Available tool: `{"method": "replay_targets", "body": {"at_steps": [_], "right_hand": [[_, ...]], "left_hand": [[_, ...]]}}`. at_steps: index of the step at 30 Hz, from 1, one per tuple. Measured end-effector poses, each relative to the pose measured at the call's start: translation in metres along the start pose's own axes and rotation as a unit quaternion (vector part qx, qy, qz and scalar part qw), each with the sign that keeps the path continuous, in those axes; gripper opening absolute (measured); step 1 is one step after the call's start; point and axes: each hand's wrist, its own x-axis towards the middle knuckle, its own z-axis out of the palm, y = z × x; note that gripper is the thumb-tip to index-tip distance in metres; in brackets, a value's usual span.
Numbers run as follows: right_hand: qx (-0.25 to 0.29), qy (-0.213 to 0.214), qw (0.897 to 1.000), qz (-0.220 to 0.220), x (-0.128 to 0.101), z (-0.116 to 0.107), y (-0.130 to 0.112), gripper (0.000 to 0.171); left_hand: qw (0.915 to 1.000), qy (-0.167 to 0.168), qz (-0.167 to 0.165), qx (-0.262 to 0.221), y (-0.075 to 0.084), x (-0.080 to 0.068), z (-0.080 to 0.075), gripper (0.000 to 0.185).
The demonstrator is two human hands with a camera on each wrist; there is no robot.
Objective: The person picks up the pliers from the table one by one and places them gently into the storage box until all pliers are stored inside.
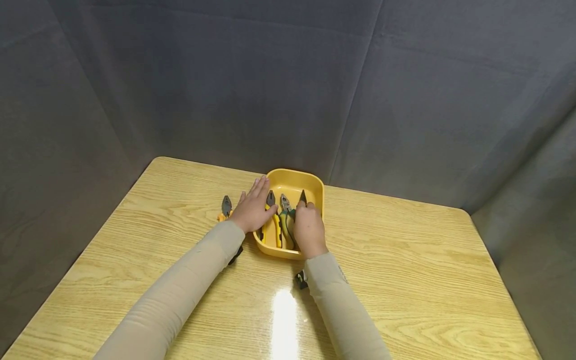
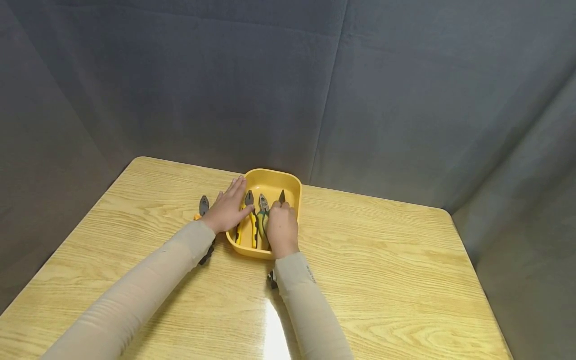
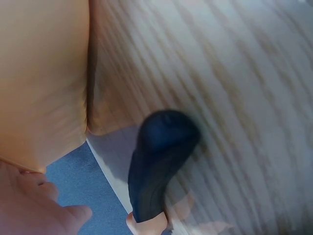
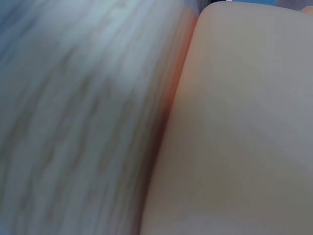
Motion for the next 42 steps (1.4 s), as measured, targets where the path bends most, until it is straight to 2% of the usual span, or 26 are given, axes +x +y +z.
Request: {"method": "replay_targets", "body": {"at_steps": [9, 21, 29, 37, 42], "right_hand": [[0.006, -0.004, 1.000, -0.007, 0.0009, -0.0003, -0.0002, 0.023], [0.035, -0.016, 0.999, 0.005, 0.0031, -0.0012, 0.0001, 0.035], [0.040, 0.013, 0.999, 0.006, 0.0021, -0.0005, -0.0001, 0.029], [0.016, 0.068, 0.997, -0.015, -0.0002, -0.0036, 0.0010, 0.027], [0.022, 0.088, 0.996, -0.003, -0.0025, -0.0049, 0.0025, 0.022]], "left_hand": [[1.0000, 0.006, 0.003, -0.003, 0.0003, -0.0016, -0.0003, 0.078], [1.0000, 0.003, 0.001, -0.004, -0.0003, -0.0002, 0.0007, 0.077], [1.0000, 0.006, 0.000, -0.005, -0.0004, -0.0006, 0.0011, 0.077], [1.0000, 0.005, 0.001, -0.005, 0.0019, -0.0028, -0.0009, 0.078], [1.0000, 0.001, -0.002, -0.003, 0.0025, -0.0025, -0.0015, 0.078]]}}
